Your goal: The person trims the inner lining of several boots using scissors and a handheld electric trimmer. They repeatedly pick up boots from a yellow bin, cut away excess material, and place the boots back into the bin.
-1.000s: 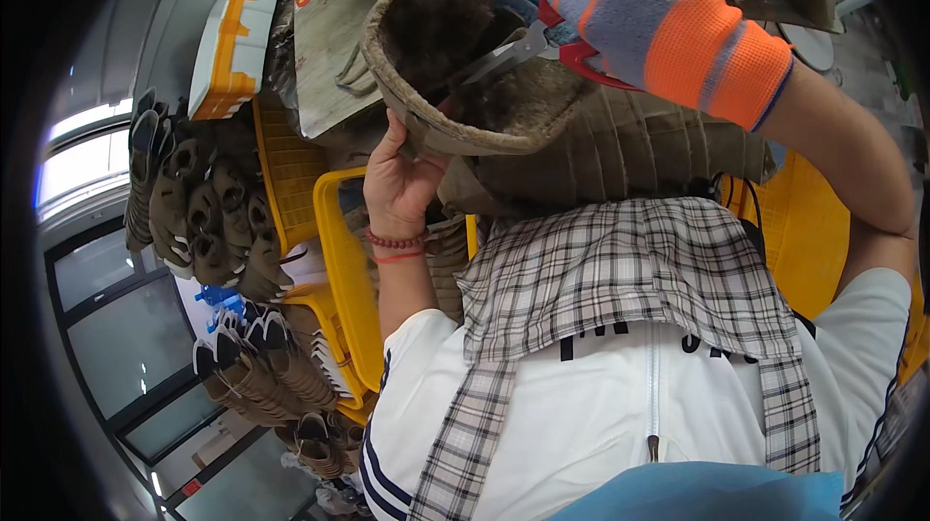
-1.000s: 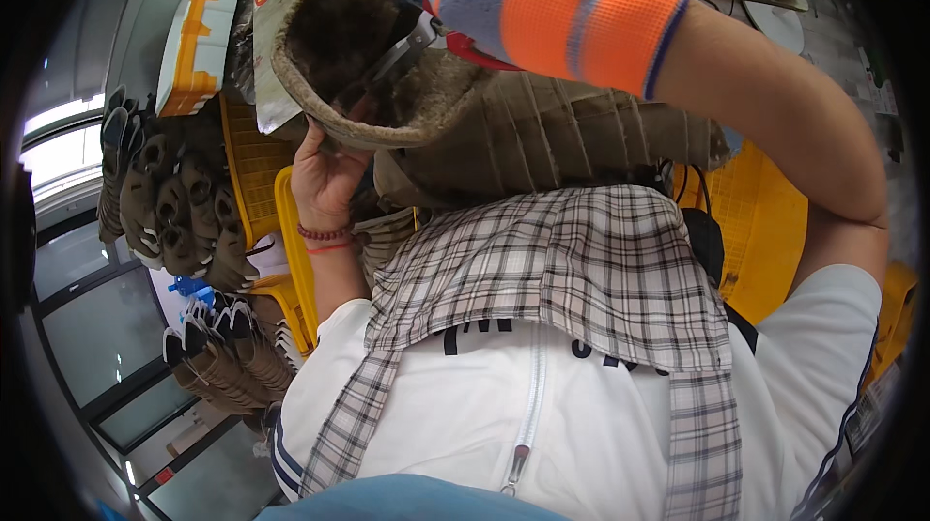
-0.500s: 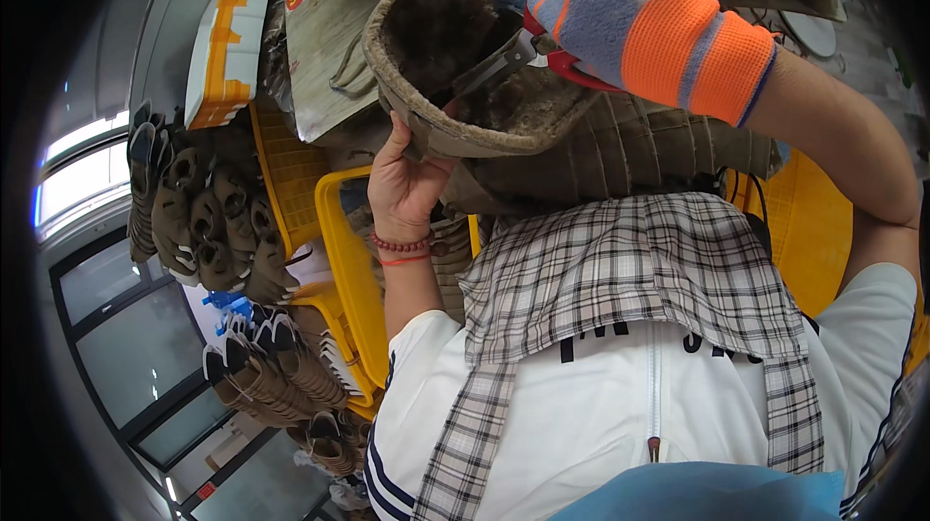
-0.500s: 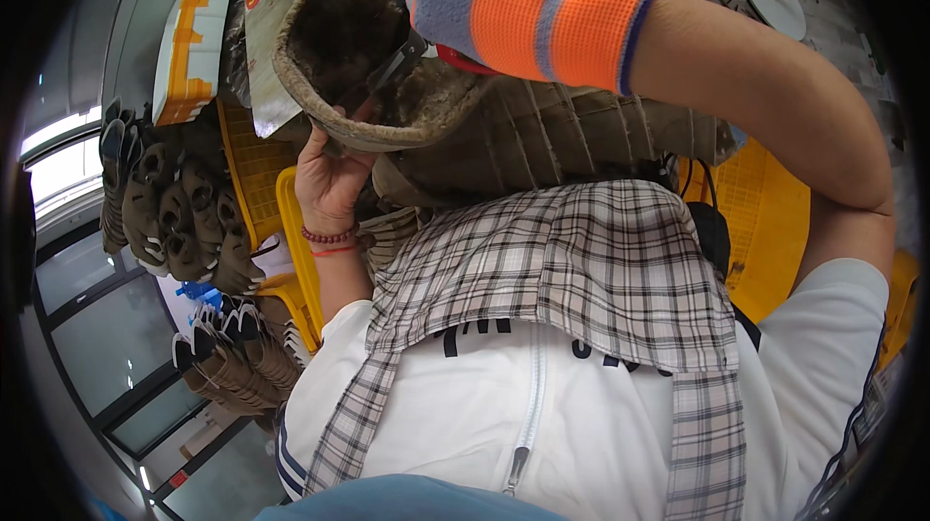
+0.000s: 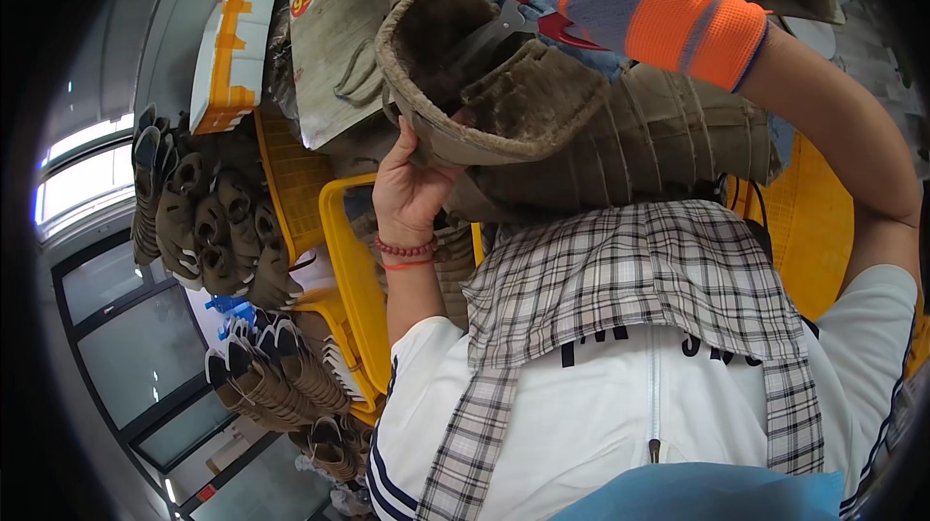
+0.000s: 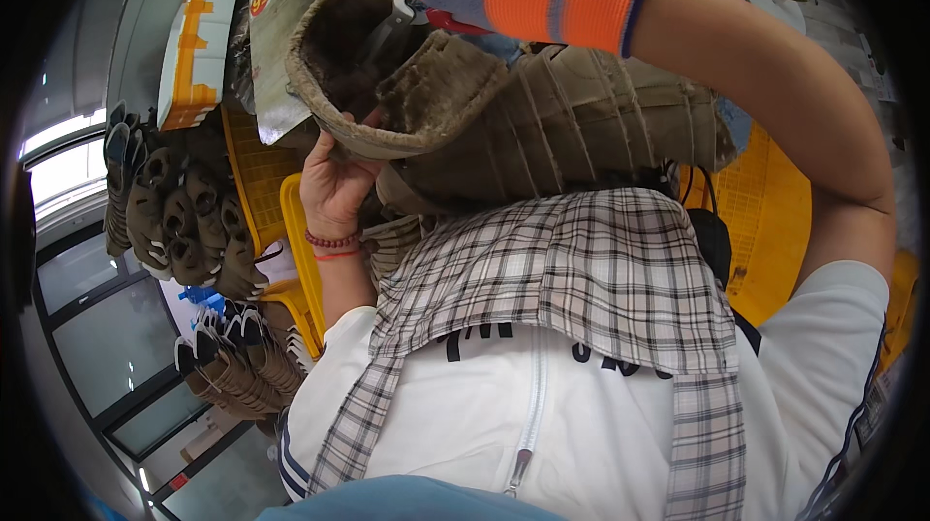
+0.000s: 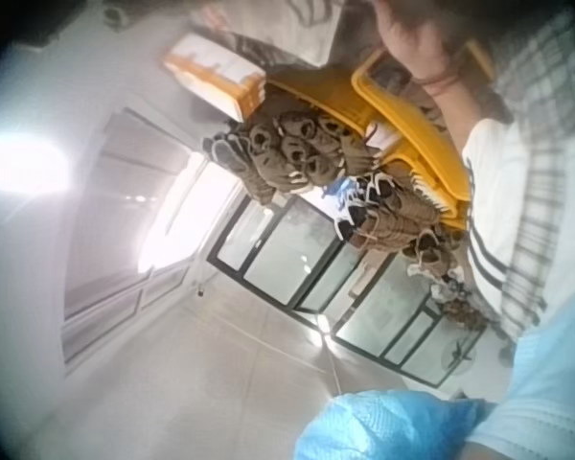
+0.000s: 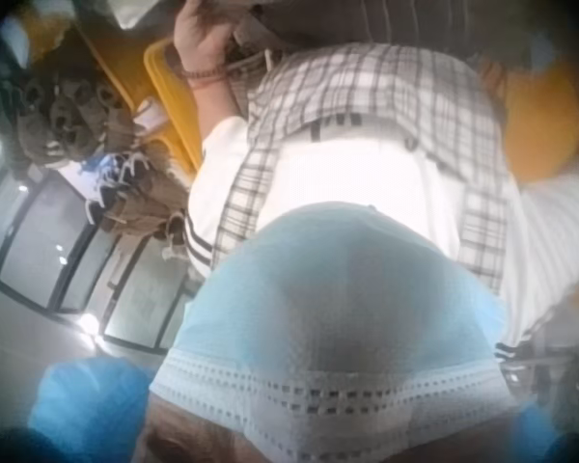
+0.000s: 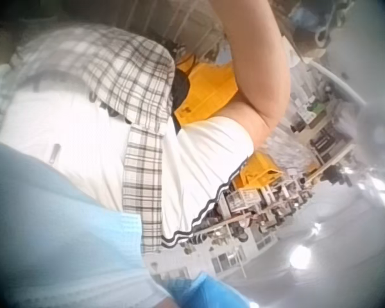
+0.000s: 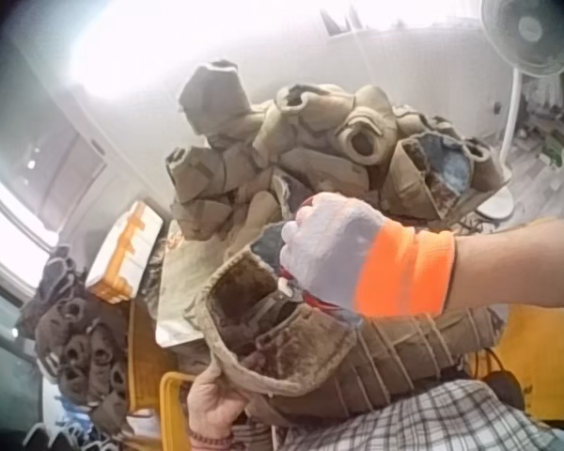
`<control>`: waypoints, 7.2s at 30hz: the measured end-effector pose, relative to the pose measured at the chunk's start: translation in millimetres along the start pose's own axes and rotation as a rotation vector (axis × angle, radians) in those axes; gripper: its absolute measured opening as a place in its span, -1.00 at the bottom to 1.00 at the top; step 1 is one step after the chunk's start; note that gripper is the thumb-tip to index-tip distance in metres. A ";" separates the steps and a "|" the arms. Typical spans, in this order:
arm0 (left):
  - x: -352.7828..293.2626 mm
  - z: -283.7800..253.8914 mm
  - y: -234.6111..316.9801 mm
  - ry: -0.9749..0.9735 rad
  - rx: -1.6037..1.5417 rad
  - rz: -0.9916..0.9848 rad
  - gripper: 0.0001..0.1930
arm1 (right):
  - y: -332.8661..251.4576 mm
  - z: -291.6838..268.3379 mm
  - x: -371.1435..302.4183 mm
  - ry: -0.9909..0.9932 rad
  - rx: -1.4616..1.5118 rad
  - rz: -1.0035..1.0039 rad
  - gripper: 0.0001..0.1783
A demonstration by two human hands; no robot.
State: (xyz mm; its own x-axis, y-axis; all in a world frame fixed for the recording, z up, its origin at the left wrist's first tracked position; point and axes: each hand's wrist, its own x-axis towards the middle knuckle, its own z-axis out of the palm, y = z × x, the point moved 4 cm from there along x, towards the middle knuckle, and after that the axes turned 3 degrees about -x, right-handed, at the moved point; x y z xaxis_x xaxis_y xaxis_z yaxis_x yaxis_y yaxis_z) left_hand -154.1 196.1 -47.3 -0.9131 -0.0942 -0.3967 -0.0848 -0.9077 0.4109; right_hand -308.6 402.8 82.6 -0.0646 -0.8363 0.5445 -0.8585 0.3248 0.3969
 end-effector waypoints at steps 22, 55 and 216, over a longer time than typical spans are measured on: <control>1.7 9.5 -3.7 -0.101 -0.040 -0.097 -0.66 | -1.9 -2.7 5.5 -0.012 -0.107 -0.124 -0.86; -0.9 -82.2 70.3 0.461 1.101 0.713 -0.81 | 40.5 -20.0 -289.9 -0.261 0.778 1.292 -0.62; -15.0 0.6 -23.5 -0.025 0.027 0.663 -0.41 | 268.8 82.0 -258.8 -0.181 0.029 1.574 -0.46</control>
State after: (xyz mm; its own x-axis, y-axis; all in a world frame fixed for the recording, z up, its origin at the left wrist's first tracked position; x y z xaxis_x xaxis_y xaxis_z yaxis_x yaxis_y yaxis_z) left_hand -138.6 219.0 -50.5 -0.7843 -0.6195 -0.0333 0.4888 -0.6501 0.5817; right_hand -564.3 670.3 -12.2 -0.9176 0.2742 0.2878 0.1138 0.8749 -0.4707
